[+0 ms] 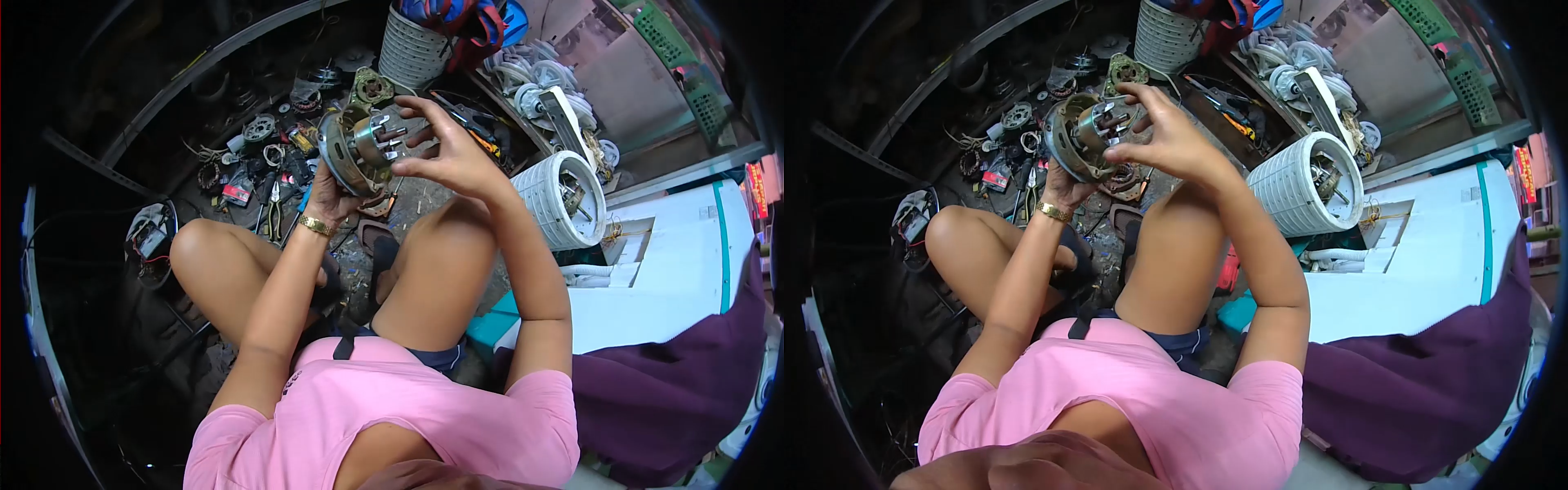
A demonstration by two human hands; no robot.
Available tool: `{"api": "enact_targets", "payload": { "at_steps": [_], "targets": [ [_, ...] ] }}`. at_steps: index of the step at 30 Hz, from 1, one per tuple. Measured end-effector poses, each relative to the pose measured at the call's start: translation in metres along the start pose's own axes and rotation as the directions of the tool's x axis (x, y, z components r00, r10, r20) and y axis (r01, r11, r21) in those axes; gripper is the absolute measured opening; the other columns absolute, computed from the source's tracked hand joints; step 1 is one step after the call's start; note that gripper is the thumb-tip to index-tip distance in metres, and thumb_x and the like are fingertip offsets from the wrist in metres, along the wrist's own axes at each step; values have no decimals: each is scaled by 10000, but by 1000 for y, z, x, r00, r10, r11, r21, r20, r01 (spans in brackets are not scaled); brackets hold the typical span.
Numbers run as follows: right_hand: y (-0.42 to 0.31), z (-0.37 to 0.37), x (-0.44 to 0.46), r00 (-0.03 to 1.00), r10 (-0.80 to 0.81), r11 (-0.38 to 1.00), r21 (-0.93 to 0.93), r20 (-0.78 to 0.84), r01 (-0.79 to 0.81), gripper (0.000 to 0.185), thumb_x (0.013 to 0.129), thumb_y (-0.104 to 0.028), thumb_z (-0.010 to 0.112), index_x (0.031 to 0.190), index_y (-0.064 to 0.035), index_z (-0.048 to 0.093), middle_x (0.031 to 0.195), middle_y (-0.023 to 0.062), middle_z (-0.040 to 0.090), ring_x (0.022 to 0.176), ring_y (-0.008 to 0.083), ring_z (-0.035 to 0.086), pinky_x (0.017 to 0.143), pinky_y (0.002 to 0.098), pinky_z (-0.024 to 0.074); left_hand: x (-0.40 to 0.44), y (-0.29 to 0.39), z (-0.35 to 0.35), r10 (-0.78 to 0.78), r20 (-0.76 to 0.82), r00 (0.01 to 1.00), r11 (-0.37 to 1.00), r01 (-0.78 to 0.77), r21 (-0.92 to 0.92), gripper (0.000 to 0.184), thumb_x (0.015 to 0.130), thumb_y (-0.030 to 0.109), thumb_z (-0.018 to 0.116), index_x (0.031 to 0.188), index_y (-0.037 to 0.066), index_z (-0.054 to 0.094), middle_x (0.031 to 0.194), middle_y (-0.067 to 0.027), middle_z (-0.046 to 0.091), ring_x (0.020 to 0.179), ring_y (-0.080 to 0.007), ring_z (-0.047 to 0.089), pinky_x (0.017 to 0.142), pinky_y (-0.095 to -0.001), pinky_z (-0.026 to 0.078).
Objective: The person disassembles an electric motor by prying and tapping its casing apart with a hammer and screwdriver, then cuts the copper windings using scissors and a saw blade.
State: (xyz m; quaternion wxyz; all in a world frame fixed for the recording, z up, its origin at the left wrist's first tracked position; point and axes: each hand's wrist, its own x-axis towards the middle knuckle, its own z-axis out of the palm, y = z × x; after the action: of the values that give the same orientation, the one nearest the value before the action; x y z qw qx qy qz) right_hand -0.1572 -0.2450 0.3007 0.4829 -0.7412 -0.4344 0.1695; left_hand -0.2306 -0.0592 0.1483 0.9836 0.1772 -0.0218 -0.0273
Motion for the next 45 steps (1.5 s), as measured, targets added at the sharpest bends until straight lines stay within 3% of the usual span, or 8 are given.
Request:
{"api": "enact_targets", "payload": {
  "at_steps": [10, 14, 20, 24, 30, 34, 38, 45],
  "targets": [
    [14, 44, -12, 950, -145, 932, -361, -276, 38, 1018, 560, -420, 888, 1360, -42, 386, 1318, 184, 409, 1257, 330, 412, 1059, 416, 348, -5, -9, 24, 341, -129, 931, 900, -284, 331, 355, 887, 354, 624, 1098, 70, 594, 948, -20, 646, 818, -127, 617, 737, -263, 508],
    [35, 25, -5, 892, -87, 991, 49, -444, 121, 895, 594, -320, 873, 1308, -11, 429, 1231, 146, 524, 1138, 276, 521, 979, 369, 424, 10, -3, 74, 392, -6, 920, 660, -277, 699, 274, 887, 240, 617, 1052, 24, 582, 894, -17, 614, 788, -94, 595, 695, -238, 488],
    [73, -54, -17, 877, 280, 595, 787, -391, 161, 359, 770, -79, 657, 1113, -44, 558, 1006, 84, 636, 889, 214, 644, 835, 385, 536, 67, 17, 127, -70, 158, 985, 265, -134, 955, 494, 936, 368, 572, 1329, 78, 502, 1053, -6, 582, 928, -78, 526, 801, -245, 434],
    [107, -125, -65, 737, 449, 635, 761, -506, 136, 308, 806, -94, 606, 1100, -7, 573, 977, 133, 648, 862, 264, 667, 800, 420, 561, 88, 39, 80, 208, 403, 891, -47, -403, 914, 474, 933, 342, 592, 1330, 96, 510, 1087, -2, 594, 958, -96, 523, 800, -249, 431],
    [209, -243, -149, 338, -82, 930, -193, -938, -312, 361, 727, -52, 708, 1077, -19, 626, 1062, 97, 647, 936, 213, 613, 861, 315, 468, 82, 55, -35, 410, -242, 879, 406, 61, 912, 361, 881, 265, 652, 1163, 42, 617, 952, -18, 648, 741, -62, 521, 674, -198, 429],
    [286, -274, -205, 231, 122, 771, -54, -965, -634, 662, 717, -403, 764, 1202, -1, 559, 1256, 215, 551, 1119, 349, 556, 951, 456, 423, 81, 27, -121, 428, -335, 839, 321, 205, 925, 321, 848, 200, 674, 1082, -13, 624, 977, -59, 667, 831, -140, 608, 757, -273, 477],
    [279, -224, -205, 19, 447, -19, -31, -894, -999, 871, 773, -695, 551, 1363, -63, 448, 1515, 274, 148, 1276, 557, 315, 931, 739, 277, 76, -9, -201, 401, -298, 866, -108, 368, 924, 417, 761, 273, 709, 1080, 13, 640, 979, -154, 663, 916, -278, 638, 816, -352, 494],
    [265, -150, -190, 262, 4, 30, -262, -965, -965, 556, 854, -405, 577, 1294, -75, 501, 1457, 242, 309, 1258, 425, 398, 992, 541, 348, 85, -66, -206, 91, -253, 963, -788, 225, 573, 468, 769, 398, 702, 1098, 77, 617, 1167, -120, 569, 1137, -285, 522, 926, -442, 420]
  ]
}}
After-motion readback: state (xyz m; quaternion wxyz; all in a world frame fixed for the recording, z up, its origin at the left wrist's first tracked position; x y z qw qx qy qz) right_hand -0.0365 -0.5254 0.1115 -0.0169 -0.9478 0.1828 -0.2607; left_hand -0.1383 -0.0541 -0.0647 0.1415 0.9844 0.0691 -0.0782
